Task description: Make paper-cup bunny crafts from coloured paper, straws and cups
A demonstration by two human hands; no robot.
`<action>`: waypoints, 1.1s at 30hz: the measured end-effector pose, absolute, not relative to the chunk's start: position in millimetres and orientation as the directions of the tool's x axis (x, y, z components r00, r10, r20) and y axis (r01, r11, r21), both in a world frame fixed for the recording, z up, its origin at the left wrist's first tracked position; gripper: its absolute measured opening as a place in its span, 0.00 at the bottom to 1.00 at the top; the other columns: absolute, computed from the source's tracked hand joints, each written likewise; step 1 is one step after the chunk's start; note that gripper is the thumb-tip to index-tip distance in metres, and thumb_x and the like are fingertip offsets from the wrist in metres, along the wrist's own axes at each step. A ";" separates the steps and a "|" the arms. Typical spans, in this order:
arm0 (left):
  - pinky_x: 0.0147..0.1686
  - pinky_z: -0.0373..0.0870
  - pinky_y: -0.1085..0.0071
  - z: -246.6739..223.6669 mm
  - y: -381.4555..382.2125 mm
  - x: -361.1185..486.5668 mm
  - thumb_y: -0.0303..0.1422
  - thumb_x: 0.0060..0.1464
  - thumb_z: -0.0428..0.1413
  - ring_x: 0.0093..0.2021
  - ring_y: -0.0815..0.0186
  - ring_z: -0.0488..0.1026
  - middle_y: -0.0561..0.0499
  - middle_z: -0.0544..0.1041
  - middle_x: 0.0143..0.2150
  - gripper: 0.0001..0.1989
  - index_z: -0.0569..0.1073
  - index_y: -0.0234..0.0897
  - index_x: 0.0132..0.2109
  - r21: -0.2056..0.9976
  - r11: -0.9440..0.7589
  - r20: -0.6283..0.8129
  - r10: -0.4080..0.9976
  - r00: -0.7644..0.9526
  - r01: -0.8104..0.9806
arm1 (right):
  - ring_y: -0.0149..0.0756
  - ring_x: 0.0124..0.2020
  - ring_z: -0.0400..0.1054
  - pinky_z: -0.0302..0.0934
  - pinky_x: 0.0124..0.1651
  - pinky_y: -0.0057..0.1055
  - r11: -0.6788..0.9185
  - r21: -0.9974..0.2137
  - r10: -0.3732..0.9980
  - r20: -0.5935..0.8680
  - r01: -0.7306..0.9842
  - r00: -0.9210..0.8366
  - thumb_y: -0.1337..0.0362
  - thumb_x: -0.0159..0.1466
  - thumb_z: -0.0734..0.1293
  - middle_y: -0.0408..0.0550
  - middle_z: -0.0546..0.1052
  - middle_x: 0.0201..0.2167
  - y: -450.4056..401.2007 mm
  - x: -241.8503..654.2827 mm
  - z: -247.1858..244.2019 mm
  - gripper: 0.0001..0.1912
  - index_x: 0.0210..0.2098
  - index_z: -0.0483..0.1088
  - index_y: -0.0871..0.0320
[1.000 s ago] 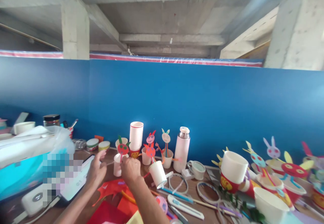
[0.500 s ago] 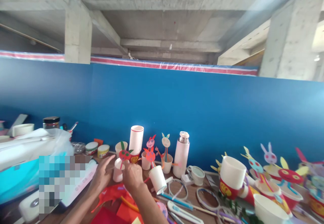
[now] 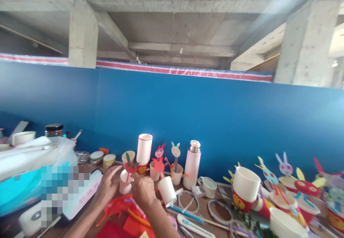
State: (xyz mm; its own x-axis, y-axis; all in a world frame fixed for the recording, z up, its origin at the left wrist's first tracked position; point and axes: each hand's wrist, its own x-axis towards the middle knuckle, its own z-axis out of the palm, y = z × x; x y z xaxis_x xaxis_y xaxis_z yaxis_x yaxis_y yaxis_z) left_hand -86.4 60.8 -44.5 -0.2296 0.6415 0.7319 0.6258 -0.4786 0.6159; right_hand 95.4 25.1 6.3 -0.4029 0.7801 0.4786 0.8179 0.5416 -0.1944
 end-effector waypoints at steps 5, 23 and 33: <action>0.45 0.68 0.61 -18.5 35.2 -72.0 0.26 0.46 0.45 0.44 0.57 0.71 0.44 0.74 0.39 0.13 0.71 0.37 0.37 0.610 -0.517 0.769 0.567 -0.294 0.600 | 0.32 0.39 0.72 0.57 0.37 0.22 0.409 -0.211 0.835 0.479 0.888 -0.271 0.67 0.66 0.56 0.44 0.78 0.37 28.7 149.3 15.7 0.14 0.41 0.72 0.52; 0.27 0.67 0.73 -14.0 9.2 -8.1 0.28 0.47 0.47 0.24 0.66 0.70 0.55 0.72 0.22 0.08 0.71 0.40 0.27 0.761 -0.541 0.588 0.808 -0.028 0.358 | 0.32 0.30 0.71 0.54 0.29 0.22 0.342 -0.283 0.883 0.423 0.896 -0.203 0.68 0.58 0.62 0.42 0.78 0.27 21.6 209.4 27.5 0.07 0.28 0.73 0.55; 0.32 0.71 0.69 -16.3 9.6 -0.5 0.33 0.46 0.49 0.30 0.61 0.75 0.50 0.78 0.27 0.11 0.75 0.35 0.31 0.913 -0.345 0.353 0.936 0.005 0.217 | 0.30 0.30 0.68 0.54 0.32 0.21 0.427 -0.371 0.824 0.534 0.824 -0.186 0.68 0.61 0.62 0.41 0.74 0.28 0.1 201.5 34.2 0.07 0.29 0.71 0.55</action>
State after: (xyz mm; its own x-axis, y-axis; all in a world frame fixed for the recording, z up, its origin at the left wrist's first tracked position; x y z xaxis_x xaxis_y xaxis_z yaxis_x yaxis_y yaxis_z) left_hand -0.5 9.6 -16.3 0.0049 0.9357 0.3527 0.2169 -0.3453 0.9131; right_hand 201.5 0.1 34.2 -0.1865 0.8244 0.5344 0.8244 0.4272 -0.3713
